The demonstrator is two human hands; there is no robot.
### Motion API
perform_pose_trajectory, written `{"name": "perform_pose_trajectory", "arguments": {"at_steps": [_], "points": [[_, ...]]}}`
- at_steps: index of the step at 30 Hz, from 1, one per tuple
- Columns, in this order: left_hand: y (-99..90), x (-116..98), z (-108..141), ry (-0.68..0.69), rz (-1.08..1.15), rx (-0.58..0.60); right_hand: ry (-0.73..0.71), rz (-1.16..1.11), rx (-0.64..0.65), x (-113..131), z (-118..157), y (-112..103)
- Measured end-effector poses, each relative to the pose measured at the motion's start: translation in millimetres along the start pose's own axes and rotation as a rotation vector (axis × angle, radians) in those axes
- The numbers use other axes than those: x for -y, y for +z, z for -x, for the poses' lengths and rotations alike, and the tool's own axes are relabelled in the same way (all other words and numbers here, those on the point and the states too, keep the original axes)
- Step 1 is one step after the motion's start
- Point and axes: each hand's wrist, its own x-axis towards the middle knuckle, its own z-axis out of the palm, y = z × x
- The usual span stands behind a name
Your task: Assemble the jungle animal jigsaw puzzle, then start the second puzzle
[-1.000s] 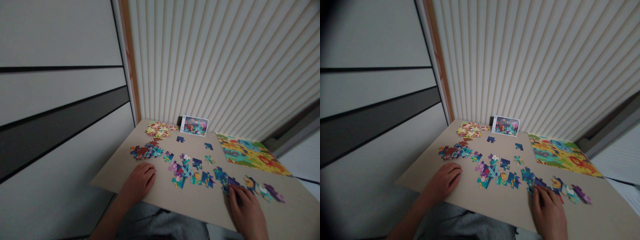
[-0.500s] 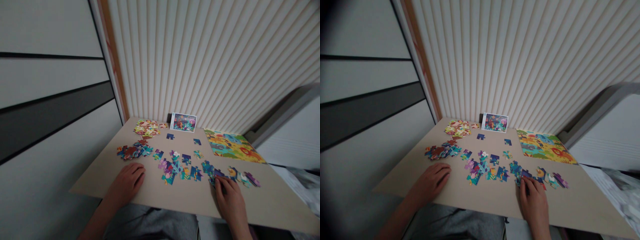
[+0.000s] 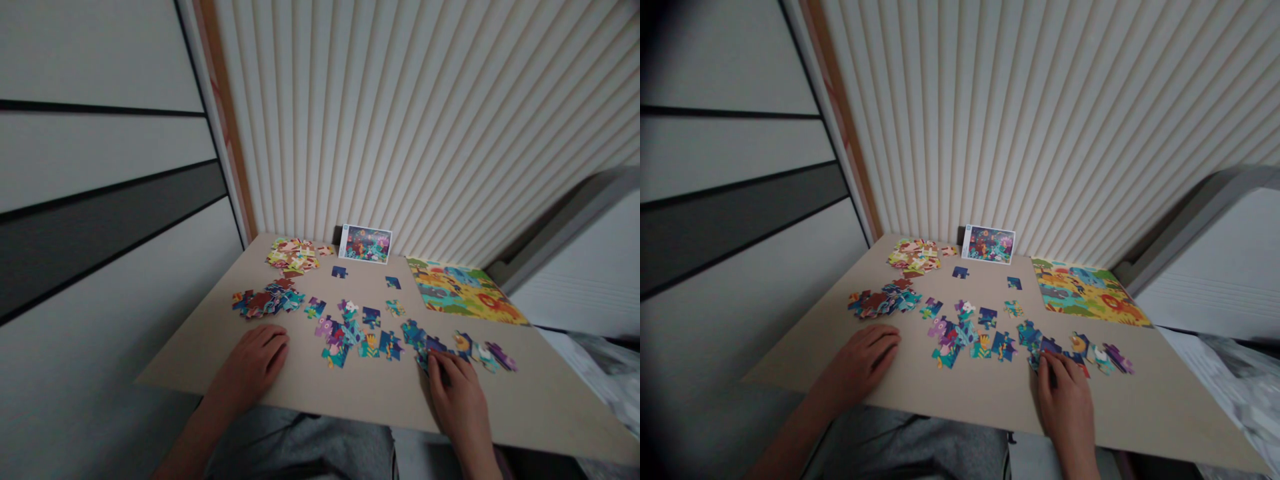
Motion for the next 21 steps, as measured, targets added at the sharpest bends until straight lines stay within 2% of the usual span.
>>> {"name": "perform_pose_trajectory", "arguments": {"at_steps": [13,21], "points": [[1.4,1.2,0.6,0.009,-0.010,0.001,-0.001,-0.001,-0.006,-5.0,0.7,3.3],[-0.3,2.0,0.4,0.013,-0.016,0.029,0.006,-0.002,-0.001,0.0,-0.4,0.3]]}}
